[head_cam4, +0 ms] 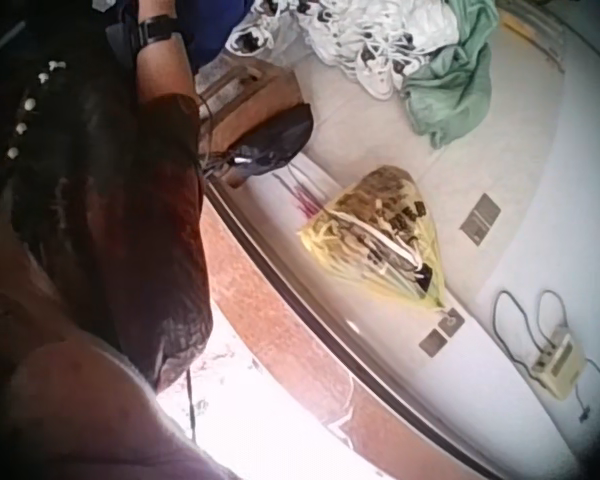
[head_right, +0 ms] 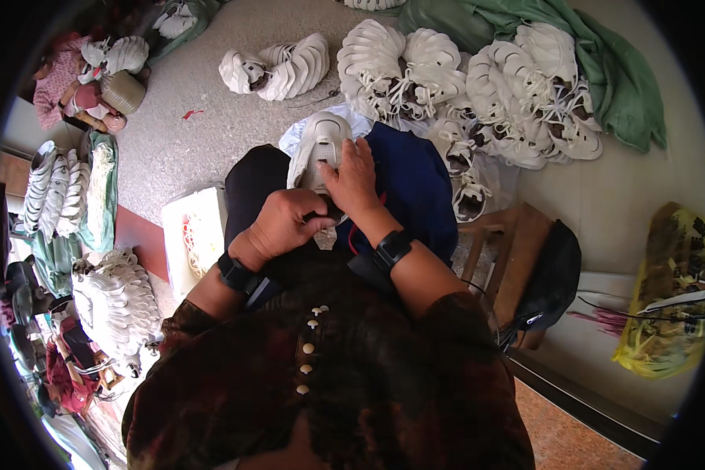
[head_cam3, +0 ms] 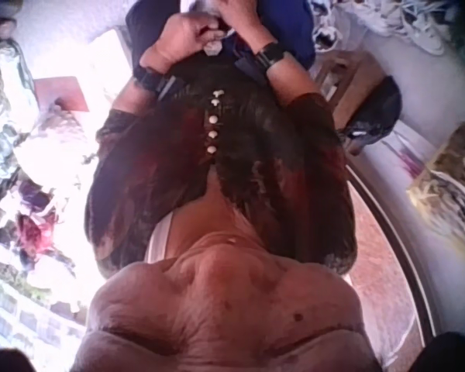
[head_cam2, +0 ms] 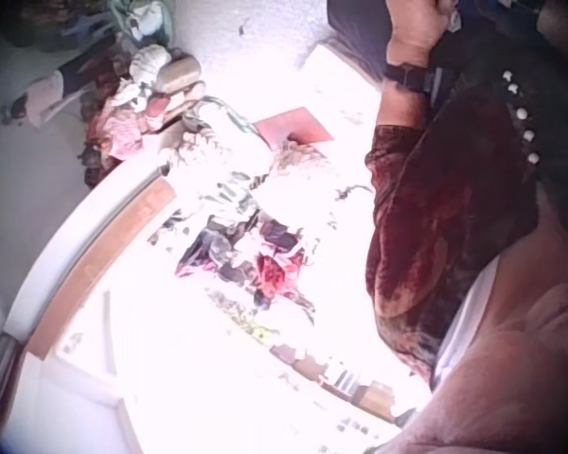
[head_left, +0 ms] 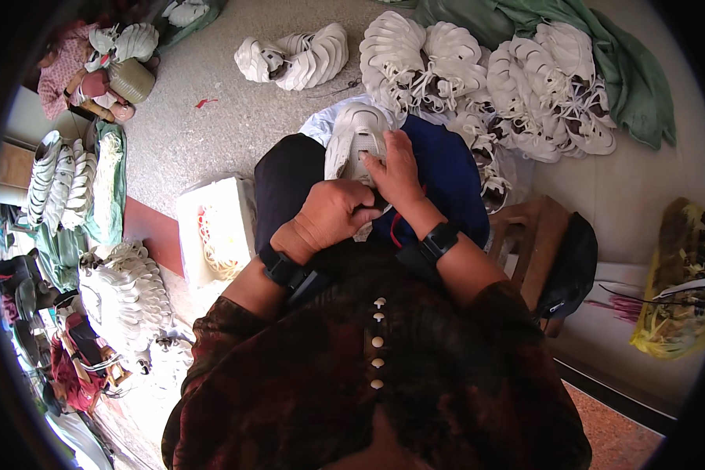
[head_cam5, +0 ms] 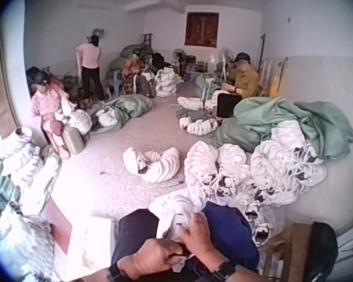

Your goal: Inserting and arranging laces into white shoes.

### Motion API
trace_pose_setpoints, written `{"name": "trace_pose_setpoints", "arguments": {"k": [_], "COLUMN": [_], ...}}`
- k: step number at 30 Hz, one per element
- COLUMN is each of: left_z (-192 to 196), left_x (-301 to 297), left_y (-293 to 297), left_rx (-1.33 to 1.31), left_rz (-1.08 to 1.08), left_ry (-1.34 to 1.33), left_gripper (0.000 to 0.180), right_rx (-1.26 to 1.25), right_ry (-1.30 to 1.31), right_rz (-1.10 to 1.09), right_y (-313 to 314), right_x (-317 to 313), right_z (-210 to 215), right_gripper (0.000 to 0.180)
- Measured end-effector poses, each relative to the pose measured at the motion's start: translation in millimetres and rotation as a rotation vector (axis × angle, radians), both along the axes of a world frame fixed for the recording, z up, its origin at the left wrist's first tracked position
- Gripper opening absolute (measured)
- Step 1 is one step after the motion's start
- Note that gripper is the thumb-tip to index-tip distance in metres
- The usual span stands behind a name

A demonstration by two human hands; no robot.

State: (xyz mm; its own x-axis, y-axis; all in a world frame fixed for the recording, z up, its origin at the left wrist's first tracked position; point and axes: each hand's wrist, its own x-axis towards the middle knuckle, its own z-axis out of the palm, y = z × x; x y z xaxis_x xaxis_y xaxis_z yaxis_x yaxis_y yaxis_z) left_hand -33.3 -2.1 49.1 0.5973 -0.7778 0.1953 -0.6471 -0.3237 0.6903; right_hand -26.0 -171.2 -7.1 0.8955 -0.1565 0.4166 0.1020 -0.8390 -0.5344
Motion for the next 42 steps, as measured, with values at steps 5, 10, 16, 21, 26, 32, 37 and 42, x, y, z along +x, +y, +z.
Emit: {"name": "trace_pose_setpoints", "arguments": {"k": [5, 10, 16, 21, 26, 32, 37, 42], "left_z": [-22.4, -80.4, -32.2, -61.0, -250.1, -313.1, -337.8, -343.1], "left_x": [30.6, 36.9, 18.6, 55.8, 40.5, 55.7, 101.3, 117.3], "left_y": [-23.0, -24.7, -7.9, 103.4, 241.2, 285.2, 298.1, 307.8], "left_rx": [-0.249, -0.147, -0.337, -0.346, 0.072, 0.143, 0.037, -0.201], "left_rz": [0.431, 0.634, 0.451, 0.829, 1.255, 1.342, 1.368, 1.446], "left_ry": [-0.322, -0.137, 0.104, 0.228, 0.481, 0.554, 0.724, 0.874], "left_gripper": [0.029, 0.041, 0.046, 0.035, 0.043, 0.050, 0.041, 0.044], "right_rx": [0.161, 0.041, 0.190, -0.060, -0.145, -0.149, -0.198, -0.222], "right_ry": [0.053, 0.118, 0.213, 0.073, 0.287, 0.341, 0.423, 0.459], "right_rz": [0.219, 0.229, 0.327, 0.017, -0.022, -0.068, -0.034, -0.059], "right_y": [0.2, 8.3, -7.1, -67.7, -90.7, -88.3, -83.0, -76.0], "right_x": [11.1, 10.2, -1.9, 4.9, 6.5, 13.3, 15.3, 16.8], "right_z": [-19.4, -31.0, 2.4, 8.1, -15.9, -22.0, -11.3, -6.2], "right_gripper": [0.054, 0.055, 0.046, 0.036, 0.035, 0.035, 0.036, 0.036]}}
